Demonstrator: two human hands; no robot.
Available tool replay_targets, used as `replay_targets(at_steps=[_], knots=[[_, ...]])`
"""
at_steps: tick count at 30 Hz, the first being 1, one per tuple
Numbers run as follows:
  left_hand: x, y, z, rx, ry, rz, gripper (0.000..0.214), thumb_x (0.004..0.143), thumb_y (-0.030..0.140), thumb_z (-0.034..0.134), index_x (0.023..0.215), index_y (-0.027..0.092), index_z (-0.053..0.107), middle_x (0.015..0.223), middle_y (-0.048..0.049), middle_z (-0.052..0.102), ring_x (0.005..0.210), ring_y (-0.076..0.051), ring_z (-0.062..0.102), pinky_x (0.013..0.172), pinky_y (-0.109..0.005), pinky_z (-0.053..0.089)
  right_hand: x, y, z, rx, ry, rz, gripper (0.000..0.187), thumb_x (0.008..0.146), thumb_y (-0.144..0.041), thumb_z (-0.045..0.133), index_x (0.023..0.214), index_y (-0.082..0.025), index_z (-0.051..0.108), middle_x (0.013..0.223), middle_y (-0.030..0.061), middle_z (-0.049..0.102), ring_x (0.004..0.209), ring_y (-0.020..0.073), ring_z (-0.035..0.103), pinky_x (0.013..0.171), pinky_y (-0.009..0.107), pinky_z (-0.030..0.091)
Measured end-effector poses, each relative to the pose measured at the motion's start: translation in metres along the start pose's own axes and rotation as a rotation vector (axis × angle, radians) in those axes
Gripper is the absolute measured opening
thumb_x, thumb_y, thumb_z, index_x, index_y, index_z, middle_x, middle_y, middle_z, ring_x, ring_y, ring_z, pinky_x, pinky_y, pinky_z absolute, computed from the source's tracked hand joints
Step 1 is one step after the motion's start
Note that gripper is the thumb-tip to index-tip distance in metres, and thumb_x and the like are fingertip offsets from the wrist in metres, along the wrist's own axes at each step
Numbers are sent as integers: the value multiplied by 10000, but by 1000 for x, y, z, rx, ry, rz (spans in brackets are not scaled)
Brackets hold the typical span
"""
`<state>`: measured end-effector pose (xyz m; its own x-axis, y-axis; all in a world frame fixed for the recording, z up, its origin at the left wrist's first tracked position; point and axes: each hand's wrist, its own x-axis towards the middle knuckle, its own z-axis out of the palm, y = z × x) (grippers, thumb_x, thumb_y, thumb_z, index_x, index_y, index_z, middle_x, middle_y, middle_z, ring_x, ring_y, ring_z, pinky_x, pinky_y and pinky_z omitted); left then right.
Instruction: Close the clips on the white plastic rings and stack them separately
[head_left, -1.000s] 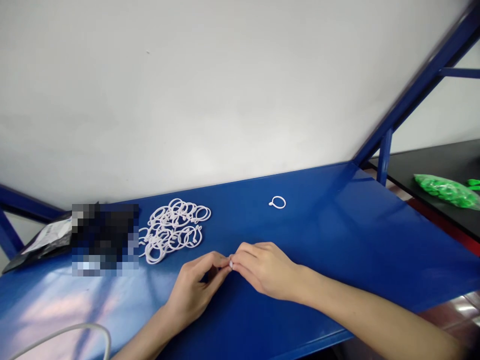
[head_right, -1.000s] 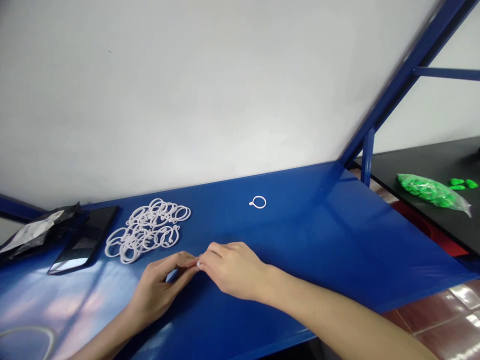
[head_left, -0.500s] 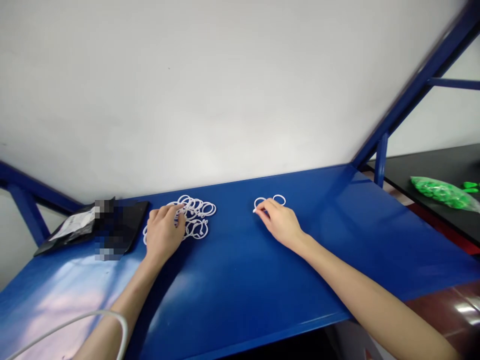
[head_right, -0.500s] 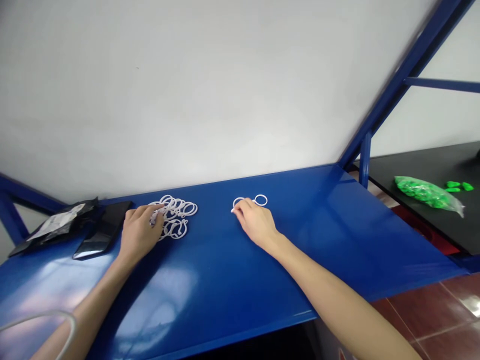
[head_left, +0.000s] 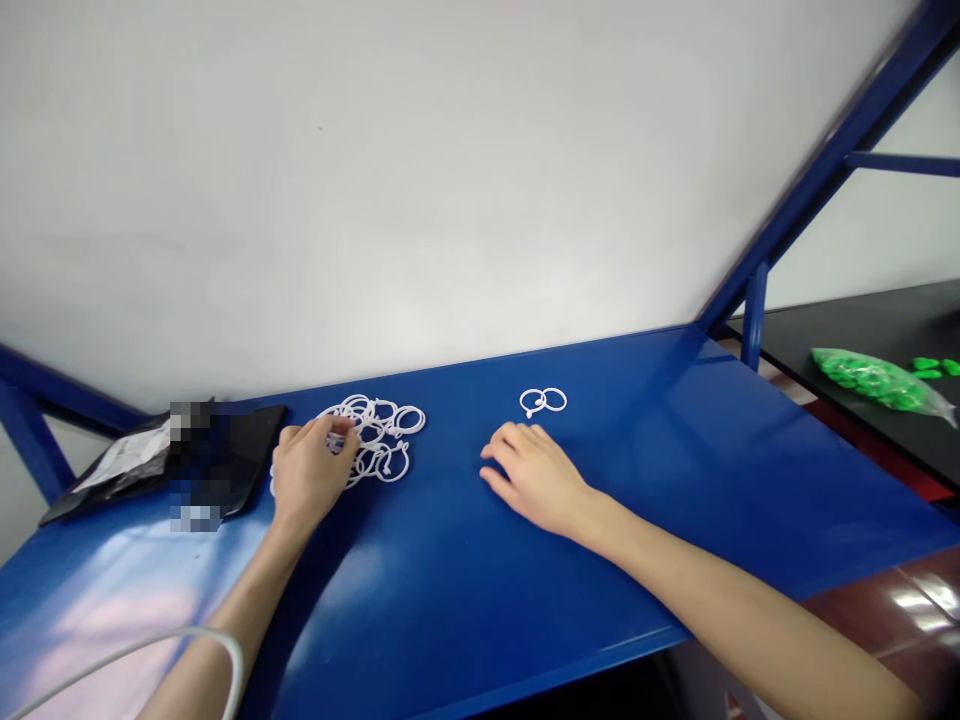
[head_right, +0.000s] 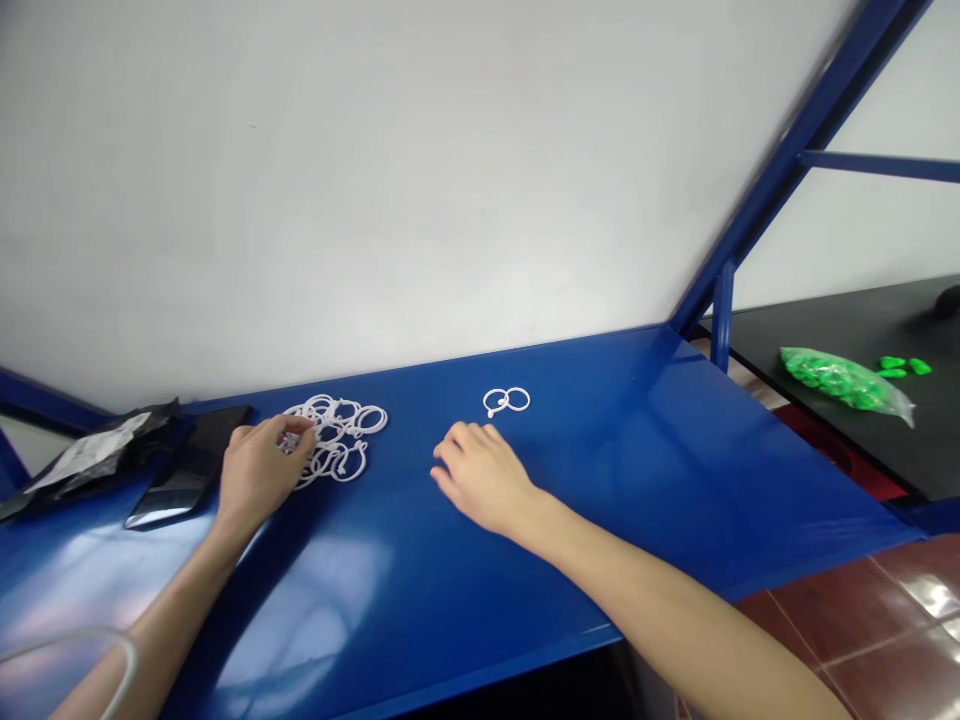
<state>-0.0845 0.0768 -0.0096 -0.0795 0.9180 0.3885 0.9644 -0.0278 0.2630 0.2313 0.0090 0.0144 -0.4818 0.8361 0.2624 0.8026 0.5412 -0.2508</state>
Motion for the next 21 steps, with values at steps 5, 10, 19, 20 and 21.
replay_targets(at_steps=[5,10,19,20,21], knots=[[-2,6,-6,74,78,8,183,881,325,563,931,222,706,1021,-74,766,995,-320,588,891,-450,456,-8,-16,6,100,-128,-196,215,1015,-312,620,1118,-145,708,1111,92,677,973,230,629,871,396,501],[-6,16,-16,37,254,178,127,885,263,586,869,202,696,892,-81,747,913,-296,592,841,-428,471,-9,-12,9,151,-110,-183,213,1014,-301,619,1147,-155,697,1136,99,665,985,226,640,911,413,528],[-56,80,-29,-360,87,800,149,923,63,605,950,206,635,871,-19,680,807,-161,586,755,-287,501,-11,-18,10,171,179,-160,310,985,-275,633,1271,-156,609,1275,150,604,954,218,680,840,387,603],[-62,85,-29,-388,59,820,156,924,55,603,958,204,628,876,-21,674,801,-157,579,747,-282,502,-10,-18,10,162,163,-186,249,994,-277,627,1213,-159,634,1216,129,634,940,214,684,825,371,601],[-66,88,-29,-412,35,835,159,925,49,601,961,202,622,878,-22,668,797,-155,573,741,-279,502,-10,-18,12,156,139,-214,193,1006,-285,616,1149,-161,654,1146,107,660,911,204,689,807,351,597]])
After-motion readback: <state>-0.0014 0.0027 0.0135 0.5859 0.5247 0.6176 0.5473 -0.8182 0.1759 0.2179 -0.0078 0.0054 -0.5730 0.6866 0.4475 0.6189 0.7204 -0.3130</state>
